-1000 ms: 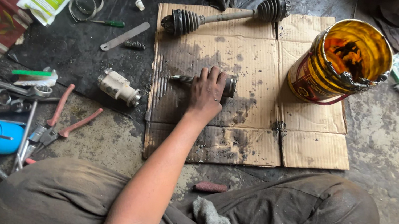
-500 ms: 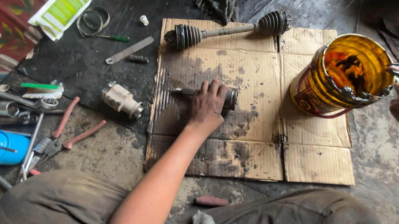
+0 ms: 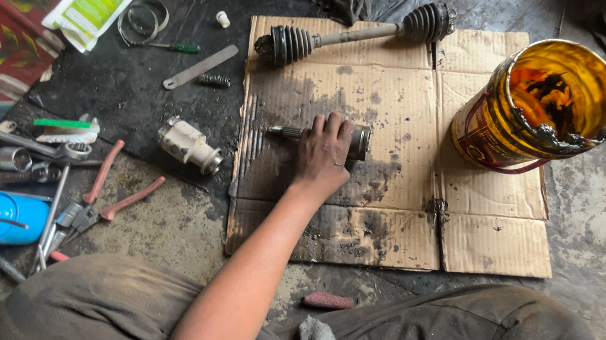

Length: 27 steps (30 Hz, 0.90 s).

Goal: The person is cleaning and reassembling a CV joint, using a cloth to wipe grease from various metal components before fitting them together.

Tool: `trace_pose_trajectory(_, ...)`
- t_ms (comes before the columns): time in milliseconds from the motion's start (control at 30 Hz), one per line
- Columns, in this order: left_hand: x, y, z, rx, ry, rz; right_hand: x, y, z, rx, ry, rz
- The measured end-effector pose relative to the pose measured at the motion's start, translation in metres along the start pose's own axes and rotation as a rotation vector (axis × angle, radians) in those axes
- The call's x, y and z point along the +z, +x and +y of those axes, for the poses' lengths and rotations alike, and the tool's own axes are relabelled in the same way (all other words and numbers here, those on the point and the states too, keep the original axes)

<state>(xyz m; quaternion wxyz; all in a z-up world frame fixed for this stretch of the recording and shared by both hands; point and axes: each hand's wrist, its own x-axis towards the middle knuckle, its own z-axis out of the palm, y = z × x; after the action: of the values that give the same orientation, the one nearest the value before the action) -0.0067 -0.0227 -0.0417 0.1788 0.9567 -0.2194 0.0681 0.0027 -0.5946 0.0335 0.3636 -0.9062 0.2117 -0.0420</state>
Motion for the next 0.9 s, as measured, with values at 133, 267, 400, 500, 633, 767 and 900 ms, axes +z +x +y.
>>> trace_pose_trajectory(133, -0.006, -0.002, 0.003, -0.001, -0.004, 0.060, 0.014, 0.013, -0.010, -0.113, -0.102, 0.032)
trace_pose_trajectory(267, -0.009, -0.003, 0.002, 0.012, -0.044, 0.109, 0.023, 0.023, -0.018, -0.067, -0.104, 0.030)
trace_pose_trajectory(400, -0.005, -0.003, 0.003, 0.013, -0.047, 0.130, 0.025, 0.022, -0.019, -0.044, -0.099, 0.042)
trace_pose_trajectory(500, -0.002, -0.001, 0.001, 0.002, -0.026, 0.086, 0.029, 0.022, -0.021, -0.033, -0.091, 0.041)
trace_pose_trajectory(633, 0.003, -0.001, -0.001, 0.002, -0.004, 0.034, 0.029, 0.021, -0.021, -0.027, -0.086, 0.046)
trace_pose_trajectory(767, 0.001, 0.000, 0.002, -0.004, -0.006, 0.035, 0.028, 0.020, -0.023, -0.025, -0.079, 0.050)
trace_pose_trajectory(900, -0.007, -0.002, 0.005, -0.014, -0.030, 0.020, 0.024, 0.017, -0.025, -0.019, -0.075, 0.054)
